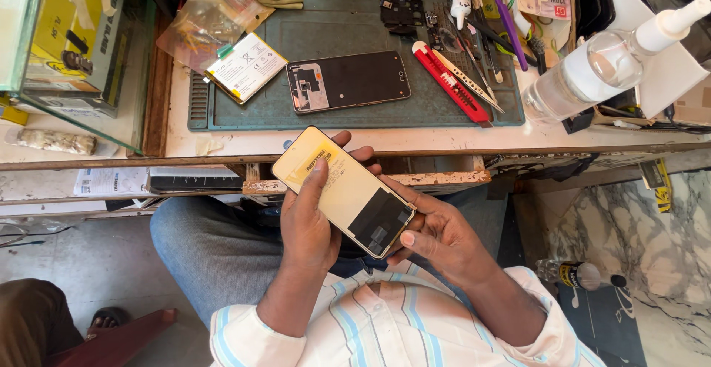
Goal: The person uses a red utility knife to pry and scrape adhesive from the edges of a disassembled smartphone. They then use a purple toothbrush to clean the interior surfaces. The person briefly opens a drawer and handles a second smartphone before returning to the first device.
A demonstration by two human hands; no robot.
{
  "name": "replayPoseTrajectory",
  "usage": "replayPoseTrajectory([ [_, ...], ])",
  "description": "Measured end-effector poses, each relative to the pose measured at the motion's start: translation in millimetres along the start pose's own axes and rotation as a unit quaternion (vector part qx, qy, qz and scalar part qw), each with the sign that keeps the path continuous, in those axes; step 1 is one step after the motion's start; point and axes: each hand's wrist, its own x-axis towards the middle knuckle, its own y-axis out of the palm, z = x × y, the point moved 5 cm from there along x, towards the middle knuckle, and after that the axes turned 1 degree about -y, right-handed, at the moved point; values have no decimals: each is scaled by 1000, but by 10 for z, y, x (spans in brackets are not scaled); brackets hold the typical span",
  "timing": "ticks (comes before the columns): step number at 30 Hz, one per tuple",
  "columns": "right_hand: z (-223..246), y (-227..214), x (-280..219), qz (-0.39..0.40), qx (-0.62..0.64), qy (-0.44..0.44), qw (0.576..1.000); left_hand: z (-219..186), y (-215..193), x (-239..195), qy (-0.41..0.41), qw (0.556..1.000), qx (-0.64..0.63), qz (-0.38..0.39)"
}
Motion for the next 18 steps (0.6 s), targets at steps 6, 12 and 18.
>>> replayPoseTrajectory([
  [6,15,35,14,-2,1,-9,1000,-9,7,-8,6,1000,9,-3],
  [12,8,45,31,-5,6,-5,1000,-5,-10,-11,11,1000,-3,3],
  [18,-10,11,44,-33,-1,-9,999,-5,6,-11,20,1000,7,15],
])
